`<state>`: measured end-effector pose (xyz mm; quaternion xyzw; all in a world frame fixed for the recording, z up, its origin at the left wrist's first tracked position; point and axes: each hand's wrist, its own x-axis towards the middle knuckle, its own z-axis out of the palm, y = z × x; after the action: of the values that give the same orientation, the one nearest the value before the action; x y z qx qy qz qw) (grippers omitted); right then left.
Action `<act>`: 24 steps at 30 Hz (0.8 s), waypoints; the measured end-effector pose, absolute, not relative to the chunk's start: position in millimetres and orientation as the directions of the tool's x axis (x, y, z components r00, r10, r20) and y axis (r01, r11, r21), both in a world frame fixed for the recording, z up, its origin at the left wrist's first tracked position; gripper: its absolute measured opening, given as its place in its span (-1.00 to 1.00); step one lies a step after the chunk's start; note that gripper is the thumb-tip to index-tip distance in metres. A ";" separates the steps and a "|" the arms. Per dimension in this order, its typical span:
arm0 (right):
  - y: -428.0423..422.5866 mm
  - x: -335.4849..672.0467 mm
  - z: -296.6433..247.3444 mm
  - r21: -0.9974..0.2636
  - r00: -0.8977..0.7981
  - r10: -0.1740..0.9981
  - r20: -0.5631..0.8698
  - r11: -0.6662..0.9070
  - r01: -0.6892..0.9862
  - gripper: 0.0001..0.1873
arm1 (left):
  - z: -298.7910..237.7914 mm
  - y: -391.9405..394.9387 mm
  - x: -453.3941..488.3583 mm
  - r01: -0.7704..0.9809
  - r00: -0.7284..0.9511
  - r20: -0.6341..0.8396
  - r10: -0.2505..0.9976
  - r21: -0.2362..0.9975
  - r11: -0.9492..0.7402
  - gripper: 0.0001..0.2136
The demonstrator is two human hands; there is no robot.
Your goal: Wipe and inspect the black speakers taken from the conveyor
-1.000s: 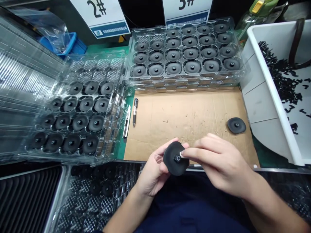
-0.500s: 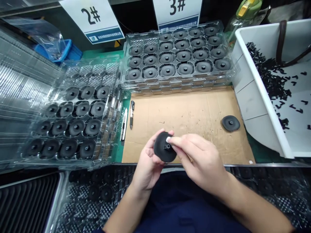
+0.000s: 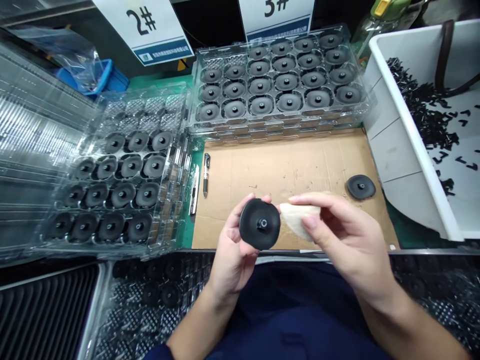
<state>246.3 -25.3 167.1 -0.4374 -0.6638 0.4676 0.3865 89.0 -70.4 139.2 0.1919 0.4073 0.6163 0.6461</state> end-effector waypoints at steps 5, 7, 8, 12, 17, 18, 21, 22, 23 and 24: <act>-23.1 216.2 177.1 -0.824 -0.544 0.736 0.402 0.550 0.135 -0.76 | 136.4 -77.0 86.7 -0.656 -0.075 -0.352 0.933 0.722 0.220 -0.51; -17.9 211.8 178.5 -0.859 -0.683 0.674 0.282 0.495 0.133 -0.80 | 134.7 -78.3 85.0 -0.660 -0.124 -0.364 0.923 0.725 0.197 -0.52; -15.0 210.6 179.2 -0.867 -0.709 0.663 0.241 0.476 0.149 -0.81 | 134.2 -78.3 85.1 -0.661 -0.142 -0.360 0.922 0.728 0.183 -0.50; -9.9 210.8 180.1 -0.795 -0.562 0.719 0.408 0.583 0.168 -0.76 | 136.0 -75.3 87.7 -0.682 -0.072 -0.384 0.921 0.692 0.236 -0.49; -16.3 232.9 181.8 -0.847 -0.719 0.662 0.211 0.492 0.204 -0.82 | 138.8 -74.2 82.8 -0.714 -0.018 -0.360 0.933 0.657 0.240 -0.43; -16.7 236.3 182.6 -0.825 -0.690 0.705 0.163 0.481 0.297 -0.83 | 138.8 -74.7 82.5 -0.716 -0.020 -0.363 0.932 0.656 0.240 -0.41; -11.6 235.1 182.5 -0.664 -0.579 0.753 0.313 0.610 0.434 -0.82 | 138.6 -77.1 84.1 -0.716 0.018 -0.411 0.911 0.631 0.299 -0.42; -7.8 232.0 181.1 -0.615 -0.587 0.693 0.419 0.692 0.378 -0.81 | 138.6 -78.0 84.6 -0.714 0.049 -0.420 0.906 0.619 0.326 -0.45; -3.2 228.6 179.3 -0.586 -0.610 0.611 0.505 0.761 0.278 -0.79 | 138.4 -78.9 84.7 -0.709 0.083 -0.424 0.902 0.610 0.352 -0.48; 1.4 225.5 177.4 -0.580 -0.640 0.535 0.551 0.797 0.168 -0.77 | 138.0 -79.9 84.3 -0.698 0.106 -0.430 0.897 0.609 0.375 -0.52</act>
<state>225.5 1.4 177.4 -0.2018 -0.8715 0.2461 0.3732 84.3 -79.9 138.0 0.1276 0.3881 0.5442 0.7328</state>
